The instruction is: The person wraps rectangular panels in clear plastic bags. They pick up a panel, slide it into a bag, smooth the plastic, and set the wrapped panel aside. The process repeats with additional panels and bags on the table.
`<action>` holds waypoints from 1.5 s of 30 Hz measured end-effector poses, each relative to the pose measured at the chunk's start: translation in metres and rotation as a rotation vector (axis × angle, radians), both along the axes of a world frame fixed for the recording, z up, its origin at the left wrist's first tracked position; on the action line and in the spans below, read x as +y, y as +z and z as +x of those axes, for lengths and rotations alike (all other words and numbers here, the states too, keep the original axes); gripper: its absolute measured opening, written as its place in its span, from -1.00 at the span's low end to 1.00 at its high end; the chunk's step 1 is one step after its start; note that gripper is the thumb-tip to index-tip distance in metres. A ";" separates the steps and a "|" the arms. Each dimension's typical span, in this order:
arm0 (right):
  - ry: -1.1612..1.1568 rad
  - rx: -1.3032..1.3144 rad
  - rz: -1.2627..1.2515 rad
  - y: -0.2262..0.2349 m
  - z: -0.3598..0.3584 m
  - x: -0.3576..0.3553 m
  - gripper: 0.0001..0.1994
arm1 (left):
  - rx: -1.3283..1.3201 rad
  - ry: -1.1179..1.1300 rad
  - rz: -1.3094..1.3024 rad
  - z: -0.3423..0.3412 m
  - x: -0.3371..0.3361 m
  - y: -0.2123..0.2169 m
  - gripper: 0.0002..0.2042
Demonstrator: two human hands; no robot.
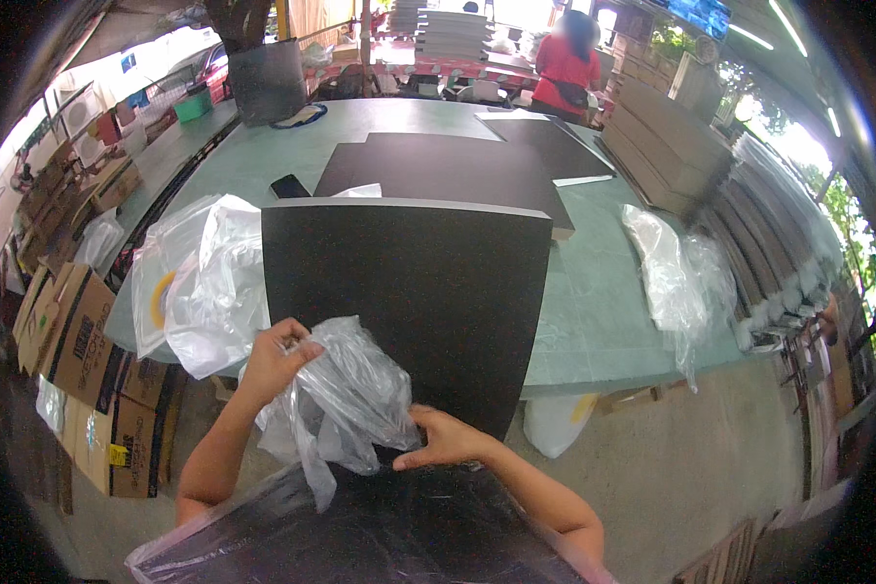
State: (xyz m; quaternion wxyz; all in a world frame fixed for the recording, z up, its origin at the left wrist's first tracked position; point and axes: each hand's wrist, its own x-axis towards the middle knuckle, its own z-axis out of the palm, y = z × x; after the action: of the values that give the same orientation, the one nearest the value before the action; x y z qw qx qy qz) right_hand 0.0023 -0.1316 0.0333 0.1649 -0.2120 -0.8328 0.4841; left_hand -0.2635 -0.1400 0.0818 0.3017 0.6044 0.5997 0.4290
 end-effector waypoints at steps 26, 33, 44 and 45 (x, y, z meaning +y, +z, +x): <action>-0.612 0.248 -0.176 0.004 0.002 0.032 -0.53 | 0.081 0.148 0.166 -0.034 -0.024 -0.033 -0.81; -0.372 0.205 0.085 0.027 0.004 0.044 -0.69 | 0.019 0.169 0.150 -0.032 -0.015 -0.035 -0.84; -0.213 0.382 -0.810 0.050 -0.003 0.025 -0.84 | 0.114 -0.092 0.258 -0.014 -0.054 0.033 -0.84; -0.220 0.368 -0.794 0.050 -0.008 0.021 -0.84 | 0.150 -0.183 0.287 -0.001 -0.049 0.034 -0.82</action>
State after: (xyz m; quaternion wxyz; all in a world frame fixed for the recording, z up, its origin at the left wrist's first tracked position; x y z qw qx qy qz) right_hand -0.0057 -0.1101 0.0832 0.2666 -0.2565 -0.5117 0.7755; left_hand -0.2648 -0.1890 0.1161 0.2043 0.7236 0.4956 0.4347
